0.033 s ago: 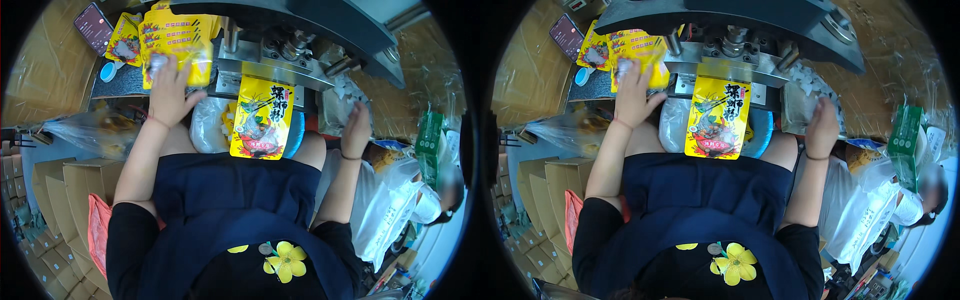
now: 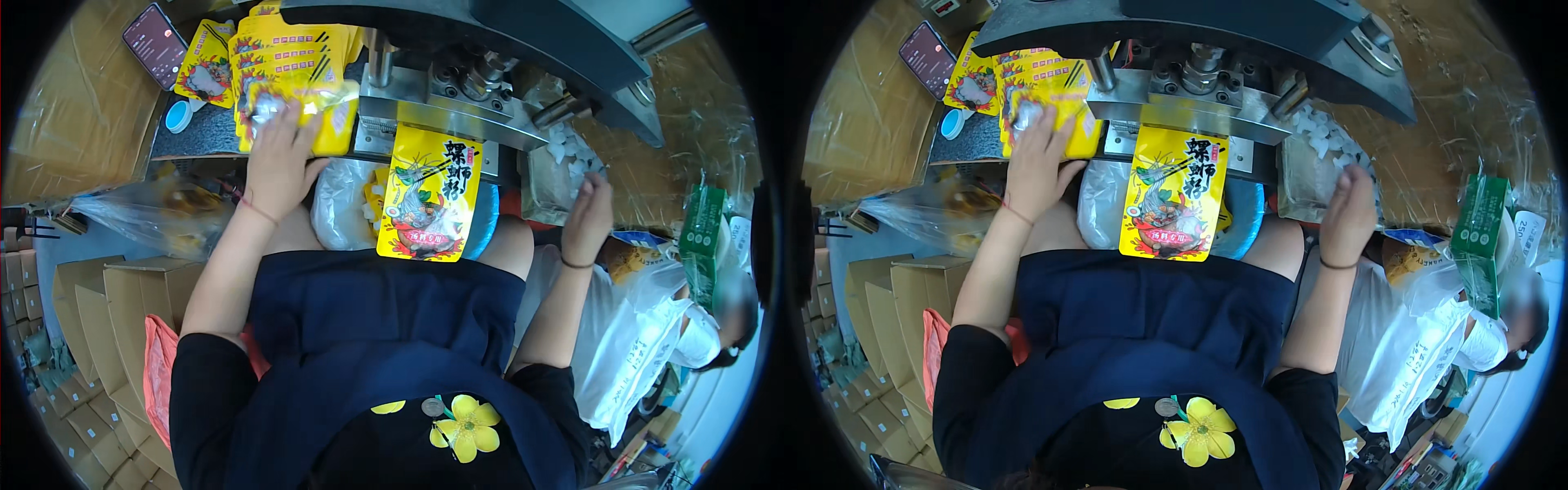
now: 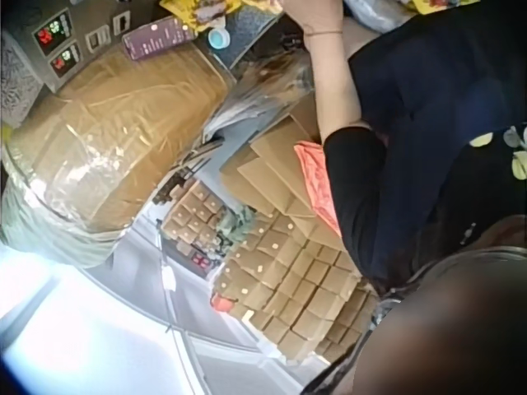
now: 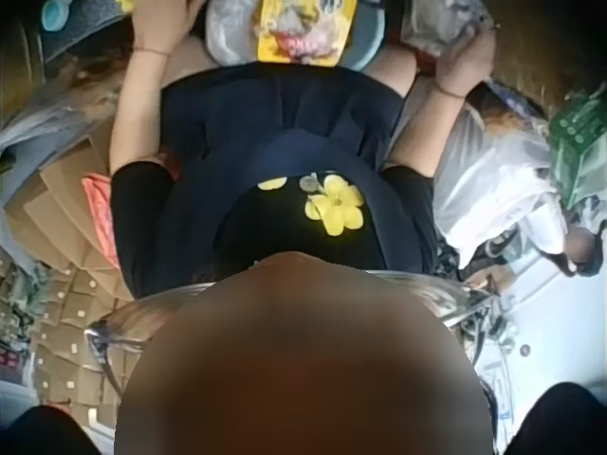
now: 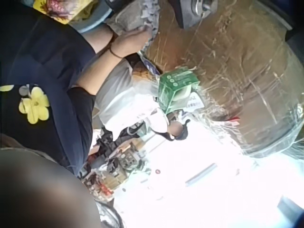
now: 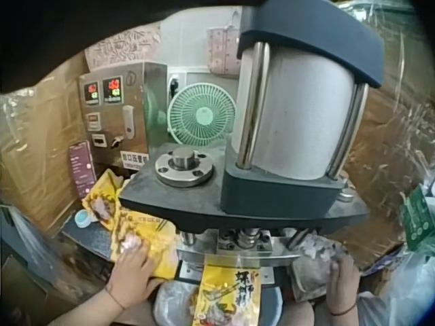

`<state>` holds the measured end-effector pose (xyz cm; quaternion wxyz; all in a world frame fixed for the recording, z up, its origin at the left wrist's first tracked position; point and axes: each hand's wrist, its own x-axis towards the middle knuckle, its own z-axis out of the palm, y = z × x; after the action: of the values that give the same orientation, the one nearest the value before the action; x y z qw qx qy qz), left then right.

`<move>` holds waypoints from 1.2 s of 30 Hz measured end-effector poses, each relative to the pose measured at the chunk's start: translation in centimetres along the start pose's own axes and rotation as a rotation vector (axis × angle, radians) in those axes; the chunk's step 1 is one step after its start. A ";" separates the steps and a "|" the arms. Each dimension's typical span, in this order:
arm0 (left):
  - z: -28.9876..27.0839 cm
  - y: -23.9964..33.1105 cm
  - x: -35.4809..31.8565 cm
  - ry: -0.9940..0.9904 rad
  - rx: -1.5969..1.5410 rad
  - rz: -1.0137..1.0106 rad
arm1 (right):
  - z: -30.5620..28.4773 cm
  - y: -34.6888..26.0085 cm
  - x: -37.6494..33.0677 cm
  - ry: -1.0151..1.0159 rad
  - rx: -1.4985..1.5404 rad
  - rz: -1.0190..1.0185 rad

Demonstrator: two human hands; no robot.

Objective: Packaging small items into plastic bags and sealing them using a heat sealing machine.

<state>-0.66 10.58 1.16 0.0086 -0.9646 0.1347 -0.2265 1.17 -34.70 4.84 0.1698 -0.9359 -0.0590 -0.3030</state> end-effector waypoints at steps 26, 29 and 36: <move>-2.4 13.9 -1.2 -0.891 -2.156 -0.561 | -1.3 -7.8 3.6 -0.464 0.299 -0.196; -1.9 12.9 0.8 -0.717 -2.195 -0.601 | -0.2 -2.5 4.2 -0.363 0.044 -0.133; -0.6 11.1 3.2 -0.743 -2.257 -0.725 | 3.5 0.4 3.1 -0.502 -0.074 0.009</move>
<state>-1.00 -0.90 2.27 -0.8511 -0.4202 -0.0308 0.3134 5.70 -33.82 3.86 0.1168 -0.9876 -0.0838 -0.0624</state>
